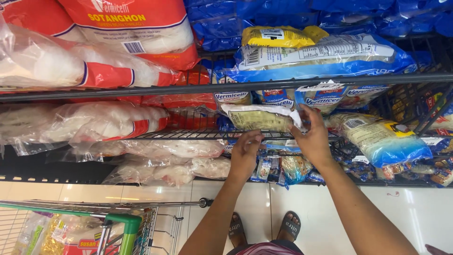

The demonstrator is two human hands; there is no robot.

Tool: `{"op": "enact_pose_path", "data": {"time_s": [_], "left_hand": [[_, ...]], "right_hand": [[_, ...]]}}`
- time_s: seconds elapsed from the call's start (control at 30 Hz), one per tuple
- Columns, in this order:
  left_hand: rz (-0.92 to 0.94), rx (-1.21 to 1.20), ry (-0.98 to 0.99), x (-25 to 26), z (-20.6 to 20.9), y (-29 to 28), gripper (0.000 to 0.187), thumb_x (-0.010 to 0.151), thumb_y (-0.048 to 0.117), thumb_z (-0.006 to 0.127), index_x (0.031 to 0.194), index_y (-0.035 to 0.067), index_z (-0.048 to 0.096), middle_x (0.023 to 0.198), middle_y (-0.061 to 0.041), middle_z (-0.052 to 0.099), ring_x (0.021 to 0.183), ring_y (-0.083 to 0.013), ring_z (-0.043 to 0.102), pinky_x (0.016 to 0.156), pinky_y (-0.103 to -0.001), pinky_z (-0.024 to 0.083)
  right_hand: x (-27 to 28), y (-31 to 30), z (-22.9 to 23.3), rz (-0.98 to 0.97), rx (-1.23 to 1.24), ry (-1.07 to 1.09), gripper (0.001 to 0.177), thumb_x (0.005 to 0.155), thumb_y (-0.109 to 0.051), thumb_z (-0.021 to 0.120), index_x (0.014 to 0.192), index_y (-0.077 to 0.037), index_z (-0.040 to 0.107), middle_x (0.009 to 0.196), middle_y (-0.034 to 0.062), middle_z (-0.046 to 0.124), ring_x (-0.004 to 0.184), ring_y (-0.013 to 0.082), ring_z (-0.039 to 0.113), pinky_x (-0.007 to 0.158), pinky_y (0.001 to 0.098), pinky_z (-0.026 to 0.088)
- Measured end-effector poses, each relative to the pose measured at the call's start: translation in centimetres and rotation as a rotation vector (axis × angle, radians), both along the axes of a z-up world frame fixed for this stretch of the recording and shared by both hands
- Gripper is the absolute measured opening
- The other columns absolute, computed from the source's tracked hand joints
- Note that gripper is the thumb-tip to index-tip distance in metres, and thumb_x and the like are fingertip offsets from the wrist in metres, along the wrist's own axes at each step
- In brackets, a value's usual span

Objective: Selecting various packages of noodles and vermicelli from grocery store shelves and placing them into a shopping cart.

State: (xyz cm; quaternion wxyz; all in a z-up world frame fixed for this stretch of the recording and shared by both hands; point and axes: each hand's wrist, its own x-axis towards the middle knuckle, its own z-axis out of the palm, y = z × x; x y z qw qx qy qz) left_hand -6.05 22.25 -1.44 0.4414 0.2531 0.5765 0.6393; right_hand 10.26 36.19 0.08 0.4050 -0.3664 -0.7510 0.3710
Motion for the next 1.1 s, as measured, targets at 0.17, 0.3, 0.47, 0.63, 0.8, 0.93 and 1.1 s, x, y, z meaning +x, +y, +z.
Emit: {"op": "enact_pose_path", "data": {"time_s": [0.17,0.3,0.47,0.63,0.8,0.93,1.1], "left_hand": [[0.005,-0.002,0.425,-0.2,3.3,-1.7,0.035,0.096,0.017,0.062,0.129,0.005,0.064,0.116,-0.009,0.075,0.096,-0.0199,0.073,0.081,-0.038,0.060],[-0.041,0.015,0.863,-0.3,4.7,-2.2,0.035,0.095,0.012,0.067,0.129,0.005,0.064,0.120,-0.016,0.070,0.102,-0.0288,0.072,0.086,-0.040,0.057],[-0.052,0.013,0.848,0.2,5.4,-2.5,0.038,0.094,0.010,0.066,0.132,0.007,0.062,0.126,-0.015,0.067,0.103,-0.0295,0.071,0.087,-0.040,0.058],[-0.159,-0.184,0.707,0.7,6.7,-2.9,0.052,0.090,0.009,0.065,0.140,0.012,0.051,0.140,-0.010,0.056,0.099,-0.0291,0.070,0.079,-0.041,0.060],[-0.132,0.003,1.007,1.2,4.8,-3.4,0.065,0.086,0.005,0.068,0.147,0.007,0.046,0.147,-0.016,0.048,0.119,-0.0396,0.061,0.096,-0.047,0.054],[-0.156,-0.093,1.093,2.4,4.8,-3.7,0.074,0.081,0.005,0.068,0.150,0.007,0.042,0.150,-0.017,0.044,0.120,-0.0412,0.056,0.097,-0.051,0.049],[-0.128,-0.184,1.229,3.3,3.9,-4.6,0.075,0.082,0.007,0.066,0.153,0.006,0.042,0.157,-0.015,0.039,0.123,-0.0408,0.054,0.102,-0.052,0.048]], "right_hand": [[0.4,-0.5,0.6,0.000,0.068,-0.071,0.060,0.089,-0.012,0.080,0.142,-0.004,0.054,0.124,0.0169,0.060,0.110,0.0265,0.066,0.093,0.0369,0.055],[0.5,-0.9,1.1,-0.022,0.055,-0.135,0.056,0.091,-0.016,0.079,0.141,-0.005,0.056,0.123,0.0167,0.060,0.108,0.0275,0.066,0.093,0.0383,0.055],[0.6,-1.1,1.1,-0.015,0.073,-0.118,0.054,0.092,-0.017,0.077,0.140,-0.005,0.057,0.122,0.0173,0.060,0.110,0.0288,0.066,0.095,0.0391,0.055],[0.9,-1.4,0.8,-0.020,0.160,-0.162,0.055,0.090,-0.013,0.077,0.139,-0.005,0.056,0.123,0.0186,0.062,0.112,0.0356,0.065,0.096,0.0441,0.052],[0.8,-2.1,1.6,0.016,0.136,-0.169,0.060,0.091,-0.011,0.073,0.146,-0.006,0.049,0.132,0.0212,0.058,0.118,0.0386,0.062,0.098,0.0448,0.052],[1.1,-3.5,2.7,0.068,0.260,-0.132,0.066,0.096,-0.010,0.066,0.156,-0.005,0.039,0.151,0.0247,0.044,0.138,0.0448,0.047,0.112,0.0504,0.043],[1.2,-6.2,2.4,0.135,0.523,-0.358,0.067,0.094,-0.018,0.065,0.155,-0.015,0.039,0.163,0.0185,0.033,0.152,0.0444,0.029,0.122,0.0629,0.025]]}}
